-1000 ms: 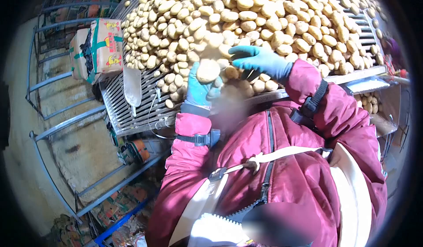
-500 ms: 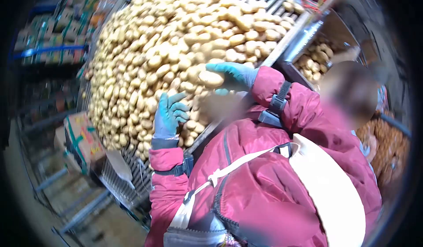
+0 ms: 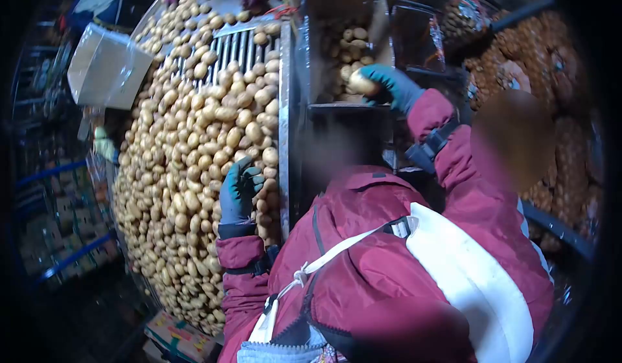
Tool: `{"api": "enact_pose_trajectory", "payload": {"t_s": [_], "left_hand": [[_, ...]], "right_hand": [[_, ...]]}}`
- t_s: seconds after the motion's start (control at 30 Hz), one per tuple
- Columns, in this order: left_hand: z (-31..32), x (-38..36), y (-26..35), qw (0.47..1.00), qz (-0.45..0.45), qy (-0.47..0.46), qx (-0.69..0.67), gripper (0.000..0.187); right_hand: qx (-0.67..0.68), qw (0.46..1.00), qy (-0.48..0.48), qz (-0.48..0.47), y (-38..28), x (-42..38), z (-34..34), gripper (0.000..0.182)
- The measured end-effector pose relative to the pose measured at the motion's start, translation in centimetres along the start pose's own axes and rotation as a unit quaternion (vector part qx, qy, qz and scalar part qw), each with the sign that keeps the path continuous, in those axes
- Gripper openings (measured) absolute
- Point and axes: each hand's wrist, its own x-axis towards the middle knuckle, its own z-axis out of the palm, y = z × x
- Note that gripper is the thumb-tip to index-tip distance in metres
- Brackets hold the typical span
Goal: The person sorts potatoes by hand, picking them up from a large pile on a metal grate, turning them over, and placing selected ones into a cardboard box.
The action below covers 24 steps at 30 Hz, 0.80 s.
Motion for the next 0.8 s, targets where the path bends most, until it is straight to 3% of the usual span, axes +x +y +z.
{"api": "enact_pose_trajectory", "payload": {"t_s": [0.1, 0.17, 0.23, 0.3, 0.37, 0.43, 0.5, 0.57, 0.63, 0.67, 0.7, 0.77, 0.8], "left_hand": [[0.2, 1.9, -0.7, 1.000, -0.009, -0.027, 0.008, 0.038], [0.4, 2.5, -1.1, 0.998, -0.032, -0.042, 0.022, 0.039], [1.0, 2.5, -1.2, 0.999, -0.031, -0.010, 0.025, 0.037], [1.3, 1.5, -0.8, 0.999, -0.025, 0.009, 0.021, 0.036], [0.7, 0.7, -0.7, 0.996, 0.018, 0.042, 0.079, 0.036], [-0.2, -0.5, -0.4, 0.992, 0.030, 0.075, 0.092, 0.036], [-1.8, -2.1, -0.5, 0.984, 0.067, 0.126, 0.106, 0.035], [-4.7, -4.4, -0.4, 0.965, 0.159, 0.150, 0.145, 0.033], [-7.7, -7.6, -0.5, 0.893, 0.240, 0.275, 0.265, 0.036], [-9.7, -9.6, -0.5, 0.824, 0.257, 0.347, 0.367, 0.037], [-13.3, -10.7, -1.9, 0.790, 0.286, 0.391, 0.376, 0.043], [-15.6, -15.0, -2.7, 0.691, 0.279, 0.476, 0.467, 0.055], [-16.5, -16.2, -3.3, 0.671, 0.249, 0.506, 0.481, 0.061]], "right_hand": [[-0.028, 0.995, 0.063, -0.069, -4.4, -0.7, -7.5, 0.041], [-0.096, 0.955, 0.180, -0.215, -5.7, 0.6, -12.5, 0.042], [-0.168, 0.922, 0.214, -0.274, -6.4, 3.3, -19.9, 0.042], [-0.161, 0.921, 0.249, -0.251, -6.8, 4.6, -20.4, 0.041], [-0.079, 0.980, 0.091, -0.158, -5.4, 7.0, -17.4, 0.041], [-0.148, 0.977, -0.011, -0.155, -3.9, 4.3, -2.7, 0.041], [-0.159, 0.971, -0.157, -0.089, -0.7, 5.2, 5.1, 0.039], [-0.211, 0.948, -0.238, -0.024, 3.3, 5.6, 13.4, 0.041], [-0.345, 0.882, -0.320, 0.004, 6.1, 4.7, 20.5, 0.043], [-0.351, 0.859, -0.373, 0.016, 7.4, 3.5, 23.7, 0.044], [-0.356, 0.833, -0.423, 0.028, 8.8, 2.4, 26.1, 0.045], [-0.344, 0.789, -0.500, 0.091, 12.5, 1.9, 29.7, 0.052], [-0.360, 0.767, -0.525, 0.078, 12.7, 0.6, 31.5, 0.056]]}}
